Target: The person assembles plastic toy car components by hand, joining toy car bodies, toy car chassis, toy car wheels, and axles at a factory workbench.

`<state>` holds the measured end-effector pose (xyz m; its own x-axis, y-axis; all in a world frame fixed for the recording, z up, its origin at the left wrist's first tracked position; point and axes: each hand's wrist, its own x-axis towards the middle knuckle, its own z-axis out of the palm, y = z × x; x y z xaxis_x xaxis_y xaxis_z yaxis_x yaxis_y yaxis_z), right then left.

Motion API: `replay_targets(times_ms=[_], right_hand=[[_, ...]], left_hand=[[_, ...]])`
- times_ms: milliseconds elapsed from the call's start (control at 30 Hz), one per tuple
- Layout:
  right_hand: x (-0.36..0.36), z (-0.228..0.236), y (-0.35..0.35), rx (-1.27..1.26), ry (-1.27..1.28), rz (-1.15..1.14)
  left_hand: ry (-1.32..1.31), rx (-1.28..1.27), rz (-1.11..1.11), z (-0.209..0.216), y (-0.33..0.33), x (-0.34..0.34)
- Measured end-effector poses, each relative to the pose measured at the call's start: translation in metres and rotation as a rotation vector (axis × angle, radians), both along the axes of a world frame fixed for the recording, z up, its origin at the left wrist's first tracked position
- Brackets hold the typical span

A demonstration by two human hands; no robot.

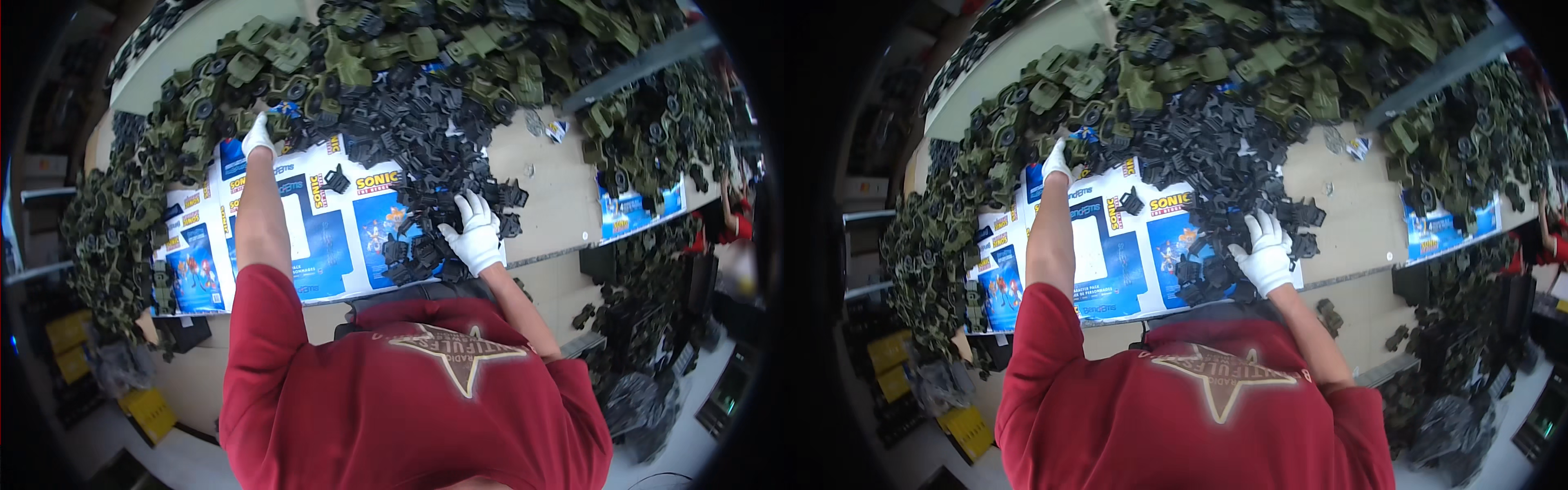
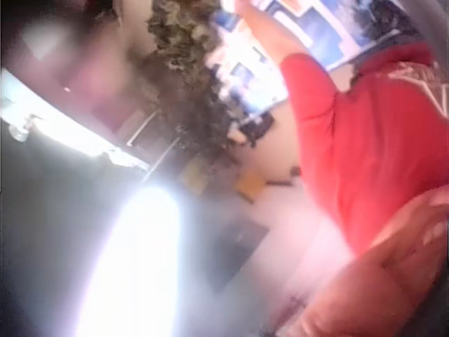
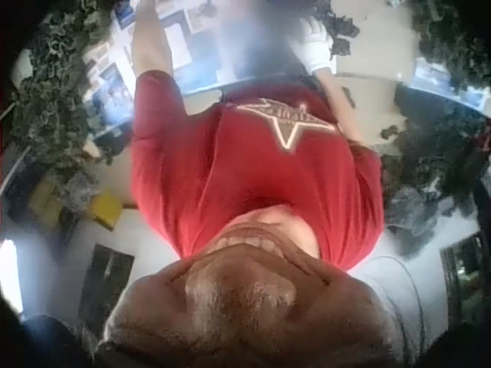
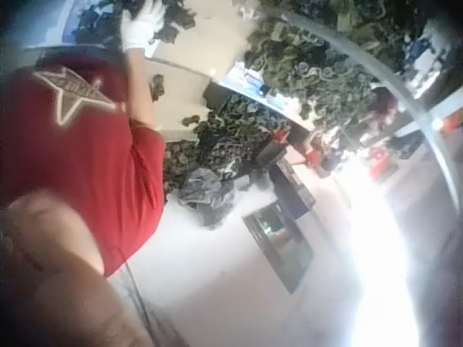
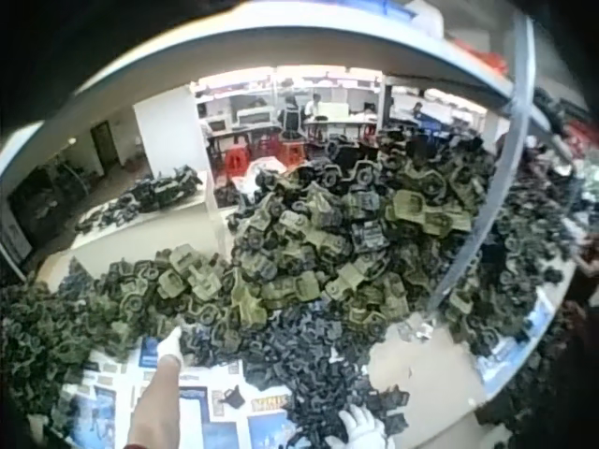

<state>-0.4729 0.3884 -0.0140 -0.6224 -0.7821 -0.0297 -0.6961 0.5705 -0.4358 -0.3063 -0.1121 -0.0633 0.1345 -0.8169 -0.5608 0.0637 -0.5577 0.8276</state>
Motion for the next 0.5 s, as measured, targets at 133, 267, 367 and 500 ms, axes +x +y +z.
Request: replay_targets(times_ms=[133,267,367,500], right_hand=[[0.001,-0.001,-0.005,-0.152,0.122,-0.074],[0.007,0.033,-0.032,-0.281,0.265,0.034],[0.017,0.028,-0.085,-0.447,0.053,0.336],[0.044,0.0,-0.184,-0.211,-0.038,0.429]], left_hand=[[-0.207,-0.017,-0.031,0.041,0.044,-0.004],[-0.152,-0.06,-0.16,0.058,0.119,0.041],[-0.079,-0.111,-0.302,0.035,0.162,0.098],[-0.228,-0.227,-0.403,0.066,0.222,0.097]])
